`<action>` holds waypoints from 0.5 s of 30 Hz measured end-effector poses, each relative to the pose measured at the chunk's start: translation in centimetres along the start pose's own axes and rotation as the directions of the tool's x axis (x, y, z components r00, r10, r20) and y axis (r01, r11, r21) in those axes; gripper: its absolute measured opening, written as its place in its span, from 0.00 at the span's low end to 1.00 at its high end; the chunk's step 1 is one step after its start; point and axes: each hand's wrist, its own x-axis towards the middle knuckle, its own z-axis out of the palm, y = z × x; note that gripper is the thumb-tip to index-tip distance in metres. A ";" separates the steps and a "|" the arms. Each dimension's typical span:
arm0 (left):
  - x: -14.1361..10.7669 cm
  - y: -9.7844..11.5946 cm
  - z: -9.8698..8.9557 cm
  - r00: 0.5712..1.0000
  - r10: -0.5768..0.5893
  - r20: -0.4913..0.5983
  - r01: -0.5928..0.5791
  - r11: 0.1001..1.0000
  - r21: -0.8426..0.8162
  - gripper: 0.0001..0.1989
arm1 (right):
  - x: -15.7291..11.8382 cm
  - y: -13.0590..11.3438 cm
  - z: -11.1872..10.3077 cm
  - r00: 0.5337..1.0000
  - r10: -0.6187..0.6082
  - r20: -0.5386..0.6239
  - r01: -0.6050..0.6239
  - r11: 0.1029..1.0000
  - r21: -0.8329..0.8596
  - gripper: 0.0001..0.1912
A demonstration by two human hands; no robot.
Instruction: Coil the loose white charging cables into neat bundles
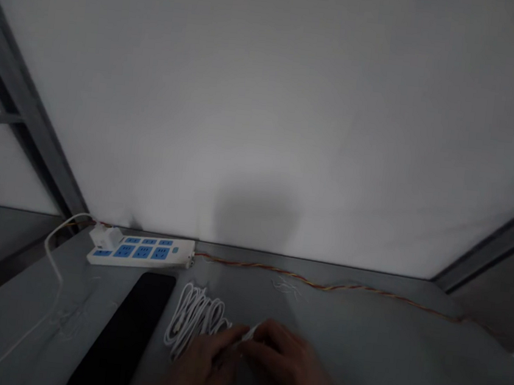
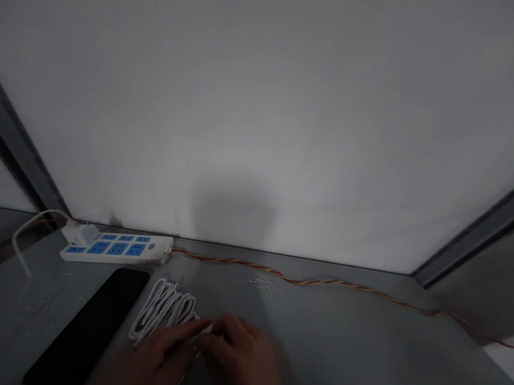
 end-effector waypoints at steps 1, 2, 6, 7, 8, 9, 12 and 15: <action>0.1 0.1 0.0 1.000 0.002 0.016 -0.002 1.000 -0.020 0.19 | 0.0 0.0 0.0 1.000 0.015 -0.003 -0.015 1.000 0.025 0.09; 0.2 0.3 -0.1 0.999 0.009 0.038 -0.006 0.998 -0.056 0.19 | -0.1 0.0 0.1 0.999 0.030 -0.015 -0.029 0.998 0.062 0.09; 0.4 0.9 -0.5 0.994 -0.008 0.108 0.039 0.955 -0.294 0.21 | -0.2 -0.1 0.0 0.992 0.090 -0.083 -0.069 0.970 0.233 0.09; 0.4 0.9 -0.6 0.991 -0.024 0.131 0.070 0.930 -0.362 0.22 | -0.2 -0.2 0.0 0.990 0.104 -0.092 -0.076 0.961 0.265 0.08; 0.5 0.7 -0.6 0.987 -0.033 0.160 0.099 0.898 -0.430 0.23 | -0.3 -0.2 0.0 0.988 0.118 -0.095 -0.086 0.953 0.292 0.08; 0.5 0.5 -0.6 0.980 -0.026 0.195 0.121 0.861 -0.494 0.23 | -0.3 -0.2 0.1 0.987 0.131 -0.090 -0.097 0.944 0.314 0.08; 0.8 0.0 -0.4 0.954 0.045 0.295 0.167 0.737 -0.655 0.18 | -0.5 0.0 0.4 0.987 0.143 -0.076 -0.105 0.920 0.378 0.10; 1.0 0.1 0.1 0.949 0.041 0.313 0.226 0.606 -0.763 0.15 | -0.7 0.4 0.7 0.997 0.046 -0.069 -0.016 0.922 0.388 0.16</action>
